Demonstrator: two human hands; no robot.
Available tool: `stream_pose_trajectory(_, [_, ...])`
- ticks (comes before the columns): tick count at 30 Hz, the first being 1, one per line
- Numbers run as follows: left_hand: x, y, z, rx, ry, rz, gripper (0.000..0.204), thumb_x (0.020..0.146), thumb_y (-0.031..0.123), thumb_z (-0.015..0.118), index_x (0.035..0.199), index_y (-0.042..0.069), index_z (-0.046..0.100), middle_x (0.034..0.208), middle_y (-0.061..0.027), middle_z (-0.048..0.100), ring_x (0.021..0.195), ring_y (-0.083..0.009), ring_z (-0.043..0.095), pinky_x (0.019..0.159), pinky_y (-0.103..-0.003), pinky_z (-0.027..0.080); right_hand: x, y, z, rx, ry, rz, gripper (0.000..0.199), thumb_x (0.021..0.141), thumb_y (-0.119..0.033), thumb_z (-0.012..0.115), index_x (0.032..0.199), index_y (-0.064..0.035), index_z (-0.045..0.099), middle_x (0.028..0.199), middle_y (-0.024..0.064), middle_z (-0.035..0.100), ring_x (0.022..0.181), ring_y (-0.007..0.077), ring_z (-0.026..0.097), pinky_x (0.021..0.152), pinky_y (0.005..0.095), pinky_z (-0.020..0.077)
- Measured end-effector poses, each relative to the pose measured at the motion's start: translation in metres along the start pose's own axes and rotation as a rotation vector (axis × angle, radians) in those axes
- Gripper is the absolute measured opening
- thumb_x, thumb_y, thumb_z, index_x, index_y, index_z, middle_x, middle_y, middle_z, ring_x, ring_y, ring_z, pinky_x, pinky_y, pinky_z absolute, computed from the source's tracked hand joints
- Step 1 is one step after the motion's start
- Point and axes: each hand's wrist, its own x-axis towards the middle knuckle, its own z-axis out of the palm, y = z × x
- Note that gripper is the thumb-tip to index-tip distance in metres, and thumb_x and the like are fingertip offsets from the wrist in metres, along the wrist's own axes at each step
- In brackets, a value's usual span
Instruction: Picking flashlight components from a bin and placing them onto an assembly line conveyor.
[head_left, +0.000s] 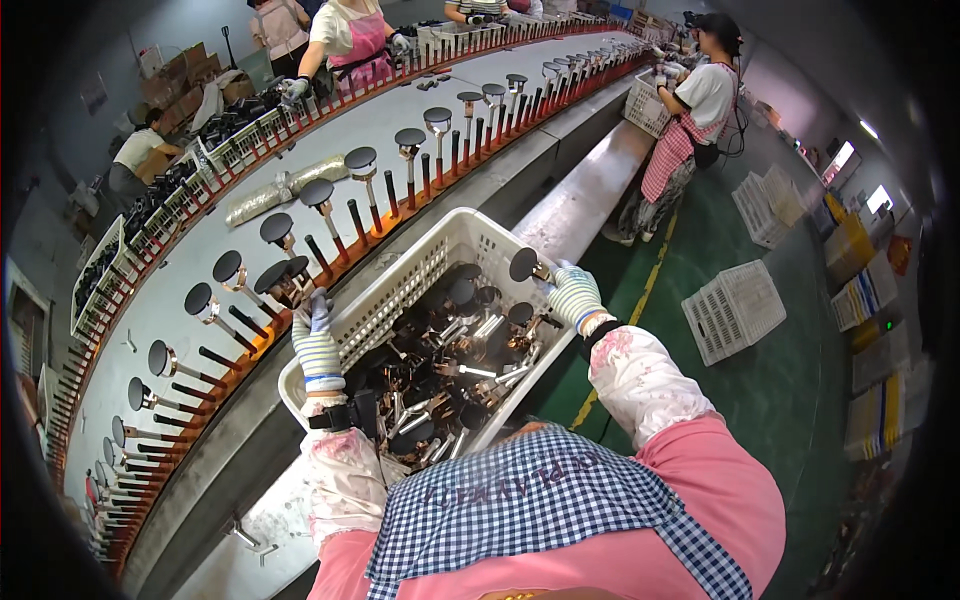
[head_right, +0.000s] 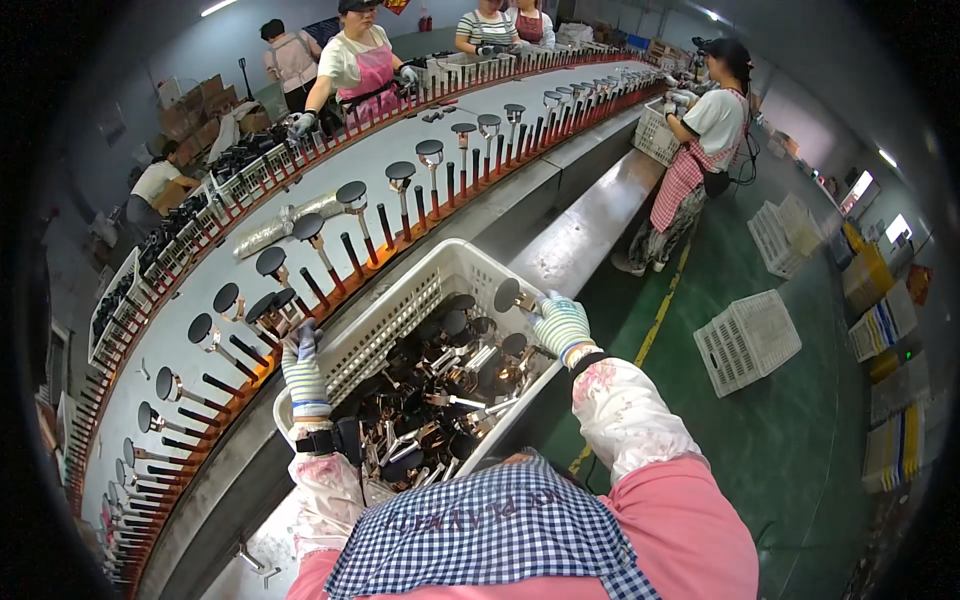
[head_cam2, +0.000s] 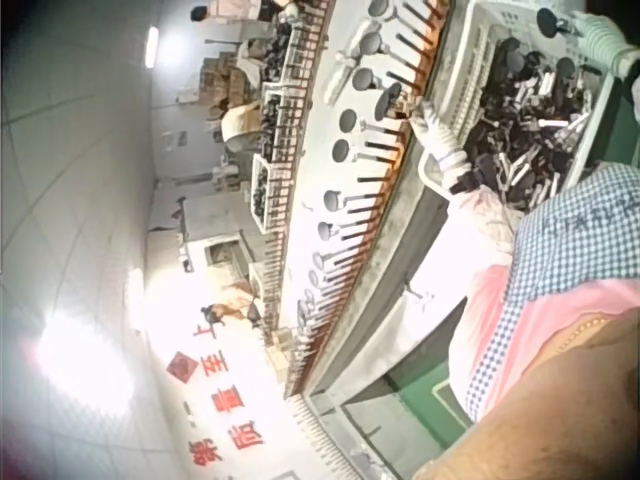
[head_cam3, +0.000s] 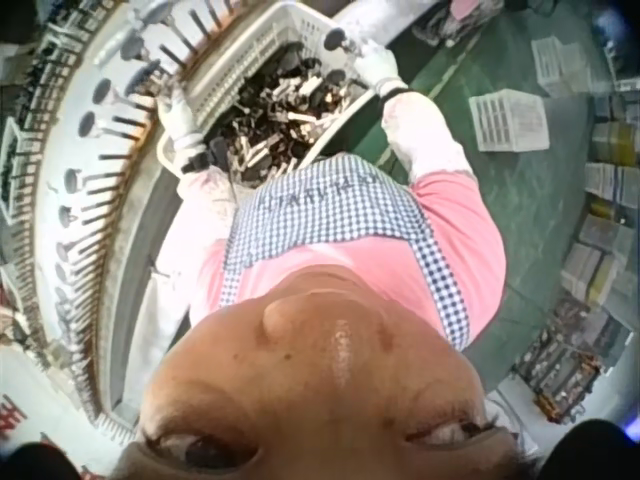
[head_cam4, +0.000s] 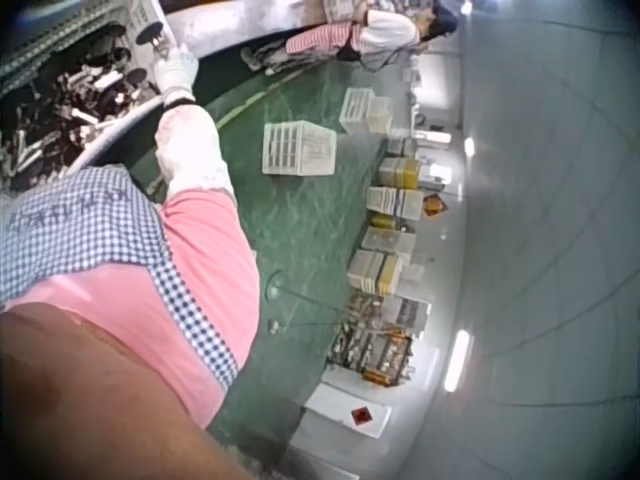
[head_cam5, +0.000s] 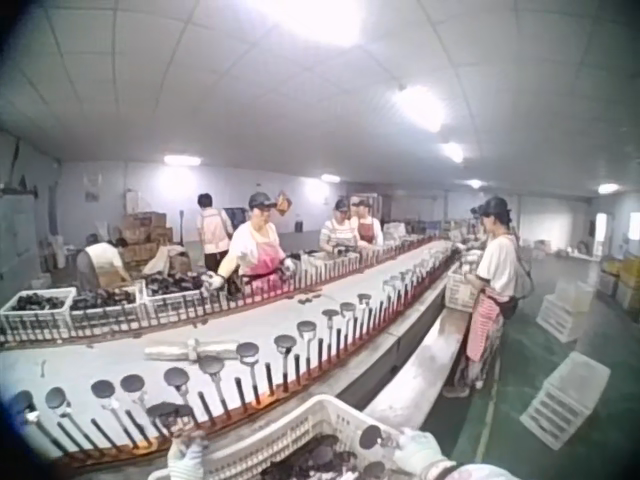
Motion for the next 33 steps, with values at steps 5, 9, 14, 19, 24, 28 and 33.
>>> stream_pose_trajectory(5, [0.005,0.001,0.002,0.001,-0.018,0.001,0.030,0.103,0.026,0.067,0.122,0.003,0.071,0.107,-0.0014,0.071,0.095,-0.0109,0.063,0.089,-0.028,0.047,-0.010,0.004,0.005,0.037,0.057,-0.002,0.042,0.092,-0.035,0.068,0.123,-0.0071,0.069,0.119,0.0182,0.068,0.106,0.0386,0.067,0.095,0.0473,0.0515])
stream_pose_trajectory(9, [0.011,0.001,0.011,0.004,-0.083,0.040,0.029,0.104,0.025,0.066,0.123,0.004,0.070,0.110,-0.0016,0.072,0.094,-0.0117,0.065,0.090,-0.029,0.051,-0.010,0.007,0.010,0.058,0.122,0.001,0.045,0.092,-0.036,0.070,0.127,-0.0077,0.067,0.114,0.0213,0.071,0.103,0.0415,0.068,0.092,0.0466,0.0544])
stream_pose_trajectory(14, [0.017,0.002,0.026,-0.057,-0.097,0.024,0.023,0.101,0.022,0.070,0.115,0.004,0.072,0.100,0.0031,0.070,0.086,-0.0081,0.060,0.082,-0.025,0.048,-0.012,0.013,0.016,0.066,0.140,0.029,0.046,0.092,-0.038,0.071,0.128,-0.0083,0.066,0.113,0.0215,0.071,0.103,0.0419,0.068,0.091,0.0468,0.0542])
stream_pose_trajectory(19, [0.019,0.006,0.030,-0.036,-0.135,0.027,0.023,0.100,0.024,0.072,0.113,0.005,0.073,0.094,0.0033,0.070,0.083,-0.0070,0.059,0.081,-0.024,0.047,-0.014,0.009,0.014,0.108,0.138,0.070,0.047,0.092,-0.039,0.072,0.127,-0.0081,0.066,0.110,0.0220,0.072,0.102,0.0420,0.068,0.091,0.0466,0.0542])
stream_pose_trajectory(24, [0.027,0.004,0.030,-0.045,-0.142,0.022,0.024,0.101,0.026,0.070,0.113,0.005,0.073,0.095,0.0020,0.071,0.083,-0.0074,0.059,0.080,-0.026,0.048,-0.013,0.006,0.014,0.107,0.130,0.075,0.047,0.092,-0.040,0.072,0.126,-0.0070,0.066,0.111,0.0217,0.072,0.102,0.0418,0.068,0.091,0.0466,0.0542])
stream_pose_trajectory(28, [0.029,0.005,0.034,-0.031,-0.152,0.025,0.025,0.102,0.027,0.069,0.113,0.005,0.072,0.098,0.0003,0.072,0.084,-0.0082,0.061,0.082,-0.026,0.049,-0.012,0.011,0.017,0.091,0.148,0.079,0.048,0.092,-0.040,0.072,0.126,-0.0063,0.067,0.110,0.0220,0.072,0.103,0.0419,0.068,0.091,0.0463,0.0542])
stream_pose_trajectory(33, [0.049,0.000,0.052,-0.065,-0.219,0.041,0.034,0.103,0.034,0.066,0.116,0.003,0.069,0.105,-0.0038,0.074,0.091,-0.0122,0.066,0.086,-0.030,0.052,-0.007,0.029,0.015,0.101,0.186,0.107,0.048,0.092,-0.039,0.072,0.127,-0.0066,0.067,0.114,0.0219,0.071,0.105,0.0418,0.067,0.092,0.0462,0.0541])
